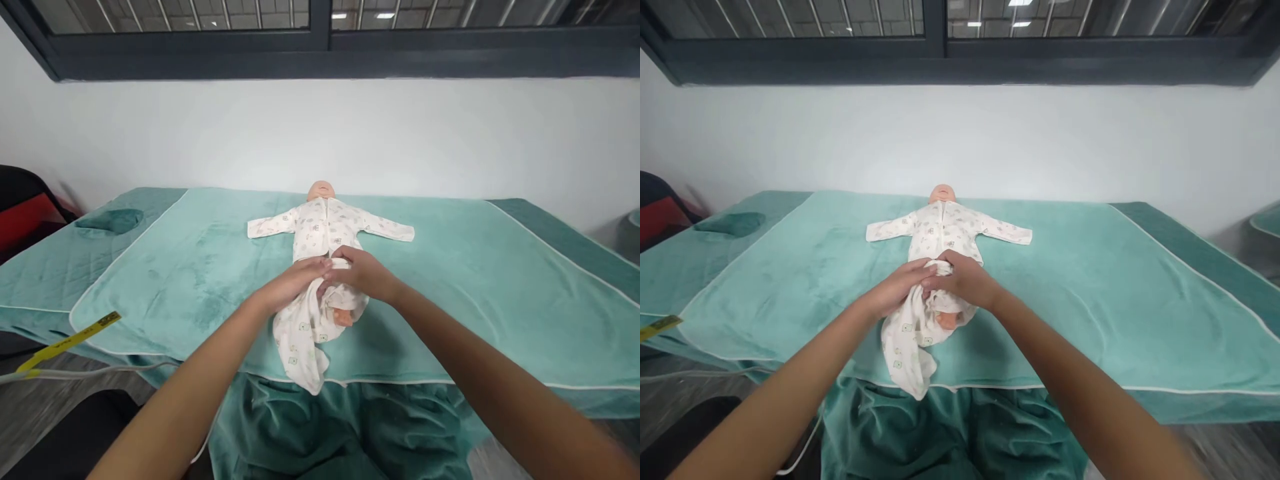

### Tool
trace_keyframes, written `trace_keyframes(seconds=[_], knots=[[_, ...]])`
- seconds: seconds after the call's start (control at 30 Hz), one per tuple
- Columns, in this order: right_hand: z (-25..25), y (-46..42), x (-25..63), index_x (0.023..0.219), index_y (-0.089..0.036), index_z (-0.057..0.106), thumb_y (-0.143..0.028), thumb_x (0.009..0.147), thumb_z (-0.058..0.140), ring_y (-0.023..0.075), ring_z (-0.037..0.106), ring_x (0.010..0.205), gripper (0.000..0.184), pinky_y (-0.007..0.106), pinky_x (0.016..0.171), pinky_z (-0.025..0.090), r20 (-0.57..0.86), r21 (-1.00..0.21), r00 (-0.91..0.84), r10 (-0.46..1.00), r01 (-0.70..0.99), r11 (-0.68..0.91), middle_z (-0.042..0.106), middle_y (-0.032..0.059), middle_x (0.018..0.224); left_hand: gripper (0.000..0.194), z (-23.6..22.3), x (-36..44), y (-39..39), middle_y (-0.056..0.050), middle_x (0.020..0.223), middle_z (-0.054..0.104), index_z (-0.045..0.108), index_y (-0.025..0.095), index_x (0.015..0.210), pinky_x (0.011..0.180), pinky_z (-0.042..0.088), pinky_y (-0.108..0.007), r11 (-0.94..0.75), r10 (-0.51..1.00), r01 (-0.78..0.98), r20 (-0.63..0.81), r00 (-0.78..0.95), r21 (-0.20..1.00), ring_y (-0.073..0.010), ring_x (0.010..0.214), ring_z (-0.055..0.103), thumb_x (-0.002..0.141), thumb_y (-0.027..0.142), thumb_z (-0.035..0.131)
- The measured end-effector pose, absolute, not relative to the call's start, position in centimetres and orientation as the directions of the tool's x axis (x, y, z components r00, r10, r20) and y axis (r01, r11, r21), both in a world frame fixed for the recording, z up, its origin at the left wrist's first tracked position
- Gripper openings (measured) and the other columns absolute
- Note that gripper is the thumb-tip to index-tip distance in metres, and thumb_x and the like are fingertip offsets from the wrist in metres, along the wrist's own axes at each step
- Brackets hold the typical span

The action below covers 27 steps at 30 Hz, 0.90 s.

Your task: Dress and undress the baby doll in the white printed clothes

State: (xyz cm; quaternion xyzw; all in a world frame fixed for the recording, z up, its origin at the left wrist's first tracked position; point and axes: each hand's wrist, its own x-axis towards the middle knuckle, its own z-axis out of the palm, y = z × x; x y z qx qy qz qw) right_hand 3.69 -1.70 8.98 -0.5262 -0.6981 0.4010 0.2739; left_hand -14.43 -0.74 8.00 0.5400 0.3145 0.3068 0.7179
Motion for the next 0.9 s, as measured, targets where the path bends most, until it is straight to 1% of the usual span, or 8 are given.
trace_keyframes(seconds=[0.13, 0.2, 0.3, 0.4, 0.5, 0.67, 0.8, 0.9], knots=[[9.2, -0.4, 4.6, 0.076, -0.019, 0.054, -0.058, 0.071, 0.071, 0.0130, 0.047, 0.070, 0.043, 0.026, 0.064, 0.035, -0.049, -0.890, -0.268, 0.962, 0.449, 0.079, 0.053, -0.0027, 0.074, 0.040, 7.7, -17.0, 0.6, -0.006, 0.084, 0.066, 0.068, 0.013, 0.089, 0.075, 0.045, -0.030, 0.288, 0.710, -0.039, -0.186, 0.679, 0.957, -0.0180, 0.078, 0.060, 0.084, 0.053, 0.064], [9.2, -0.1, 5.2, 0.074, -0.019, 0.051, -0.059, 0.069, 0.073, 0.0109, 0.044, 0.063, 0.046, 0.024, 0.058, 0.032, -0.079, -0.910, -0.271, 0.959, 0.412, 0.042, 0.049, -0.0037, 0.069, 0.038, 7.1, -18.0, 1.2, -0.006, 0.088, 0.067, 0.068, 0.013, 0.093, 0.073, 0.045, -0.028, 0.315, 0.762, -0.052, -0.220, 0.609, 0.948, -0.0177, 0.079, 0.061, 0.080, 0.049, 0.070], [8.9, 0.2, 5.7, 0.073, -0.019, 0.048, -0.061, 0.069, 0.072, 0.0099, 0.040, 0.057, 0.049, 0.024, 0.052, 0.028, -0.148, -0.899, -0.305, 0.941, 0.438, 0.001, 0.047, -0.0037, 0.066, 0.035, 6.2, -18.5, 1.7, -0.003, 0.082, 0.065, 0.064, 0.013, 0.090, 0.066, 0.044, -0.024, 0.331, 0.813, -0.114, -0.222, 0.538, 0.937, -0.0135, 0.072, 0.059, 0.069, 0.035, 0.081], [8.7, 0.3, 5.5, 0.071, -0.018, 0.051, -0.068, 0.078, 0.060, 0.0115, 0.042, 0.060, 0.051, 0.026, 0.055, 0.031, -0.179, -0.876, -0.413, 0.893, 0.481, 0.047, 0.050, -0.0010, 0.068, 0.039, 5.9, -18.1, 1.4, -0.001, 0.084, 0.064, 0.061, 0.015, 0.092, 0.066, 0.043, -0.022, 0.331, 0.794, -0.184, -0.169, 0.584, 0.925, -0.0114, 0.071, 0.059, 0.062, 0.025, 0.085], [9.2, 0.3, 4.9, 0.068, -0.017, 0.054, -0.071, 0.085, 0.047, 0.0132, 0.047, 0.064, 0.056, 0.028, 0.062, 0.036, -0.184, -0.896, -0.465, 0.866, 0.442, 0.047, 0.055, 0.0014, 0.072, 0.040, 6.4, -17.4, 0.8, 0.002, 0.081, 0.061, 0.057, 0.017, 0.089, 0.065, 0.042, -0.021, 0.278, 0.813, -0.239, -0.095, 0.574, 0.930, -0.0098, 0.069, 0.057, 0.062, 0.024, 0.085], [11.4, 0.7, 3.9, 0.073, -0.018, 0.057, -0.054, 0.074, 0.071, 0.0111, 0.044, 0.063, 0.039, 0.025, 0.058, 0.034, -0.228, -0.904, -0.519, 0.823, 0.428, 0.019, 0.052, -0.0020, 0.070, 0.035, 7.8, -17.4, 0.1, 0.002, 0.081, 0.057, 0.060, 0.017, 0.092, 0.067, 0.040, -0.021, 0.189, 0.793, -0.131, -0.072, 0.605, 0.973, -0.0097, 0.072, 0.055, 0.067, 0.027, 0.082], [12.7, 1.1, 3.7, 0.075, -0.019, 0.059, -0.039, 0.071, 0.075, 0.0117, 0.045, 0.062, 0.026, 0.025, 0.055, 0.033, -0.350, -0.853, -0.657, 0.667, 0.519, 0.063, 0.055, -0.0012, 0.072, 0.029, 8.2, -18.2, 0.3, -0.002, 0.086, 0.061, 0.065, 0.016, 0.092, 0.067, 0.040, -0.022, 0.189, 0.757, -0.040, -0.120, 0.643, 0.981, -0.0120, 0.076, 0.056, 0.080, 0.042, 0.070], [13.0, 1.3, 3.8, 0.073, -0.020, 0.060, -0.031, 0.070, 0.072, 0.0117, 0.044, 0.059, 0.017, 0.025, 0.051, 0.030, -0.362, -0.807, -0.630, 0.687, 0.580, 0.107, 0.055, -0.0001, 0.071, 0.033, 7.9, -18.6, 0.8, -0.004, 0.089, 0.064, 0.067, 0.016, 0.099, 0.068, 0.042, -0.023, 0.187, 0.753, -0.004, -0.141, 0.643, 0.982, -0.0138, 0.078, 0.058, 0.077, 0.039, 0.074]])
